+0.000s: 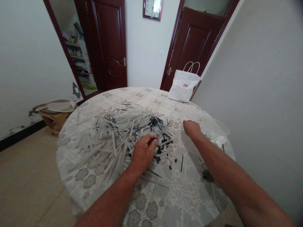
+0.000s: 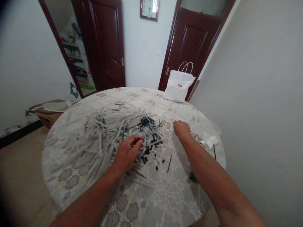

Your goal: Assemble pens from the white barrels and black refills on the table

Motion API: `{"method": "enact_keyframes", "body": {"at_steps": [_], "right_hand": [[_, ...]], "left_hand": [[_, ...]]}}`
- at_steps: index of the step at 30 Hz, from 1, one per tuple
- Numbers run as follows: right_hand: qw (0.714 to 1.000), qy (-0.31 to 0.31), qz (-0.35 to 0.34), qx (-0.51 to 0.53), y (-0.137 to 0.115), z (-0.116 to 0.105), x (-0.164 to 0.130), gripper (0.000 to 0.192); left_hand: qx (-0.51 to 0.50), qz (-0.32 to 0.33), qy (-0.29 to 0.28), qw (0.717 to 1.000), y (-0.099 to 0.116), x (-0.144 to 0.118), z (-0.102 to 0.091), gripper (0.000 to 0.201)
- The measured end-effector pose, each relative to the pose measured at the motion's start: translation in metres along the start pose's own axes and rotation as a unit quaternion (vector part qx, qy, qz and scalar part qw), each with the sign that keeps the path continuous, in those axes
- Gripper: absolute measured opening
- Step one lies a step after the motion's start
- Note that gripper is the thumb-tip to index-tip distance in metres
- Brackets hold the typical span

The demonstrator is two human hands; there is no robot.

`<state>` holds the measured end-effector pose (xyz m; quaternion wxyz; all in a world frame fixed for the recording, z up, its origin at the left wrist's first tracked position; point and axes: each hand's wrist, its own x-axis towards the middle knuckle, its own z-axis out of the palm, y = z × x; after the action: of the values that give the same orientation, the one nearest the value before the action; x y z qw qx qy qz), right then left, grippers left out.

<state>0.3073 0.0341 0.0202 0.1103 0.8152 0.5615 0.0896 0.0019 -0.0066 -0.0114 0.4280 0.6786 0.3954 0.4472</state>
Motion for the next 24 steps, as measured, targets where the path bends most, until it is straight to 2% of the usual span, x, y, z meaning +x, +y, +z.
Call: {"method": "enact_keyframes", "body": {"at_steps": [4, 7, 12, 18, 21, 24], "right_hand": [[0.998, 0.004, -0.049, 0.027, -0.022, -0.02, -0.023, 0.027], [0.995, 0.007, -0.081, 0.055, -0.036, -0.023, -0.046, 0.027], [0.985, -0.006, -0.11, 0.13, -0.046, -0.005, -0.072, 0.031], [0.963, 0.0, -0.174, 0.208, -0.043, 0.022, -0.071, 0.025], [0.938, 0.028, -0.22, 0.266, -0.036, 0.024, -0.071, 0.02], [0.893, 0.051, -0.275, 0.352, -0.035, 0.016, -0.077, 0.017]], "left_hand": [[0.004, -0.002, 0.021, 1.0, 0.001, 0.001, -0.001, 0.021], [0.004, -0.009, 0.029, 1.0, 0.002, 0.003, -0.002, 0.021], [0.004, -0.02, 0.027, 0.999, 0.002, 0.003, -0.001, 0.02], [0.002, -0.038, 0.011, 0.999, -0.002, 0.003, 0.001, 0.023], [-0.021, -0.057, 0.01, 0.998, -0.002, 0.004, 0.002, 0.026], [-0.062, -0.072, 0.0, 0.995, 0.0, 0.004, 0.004, 0.035]]}}
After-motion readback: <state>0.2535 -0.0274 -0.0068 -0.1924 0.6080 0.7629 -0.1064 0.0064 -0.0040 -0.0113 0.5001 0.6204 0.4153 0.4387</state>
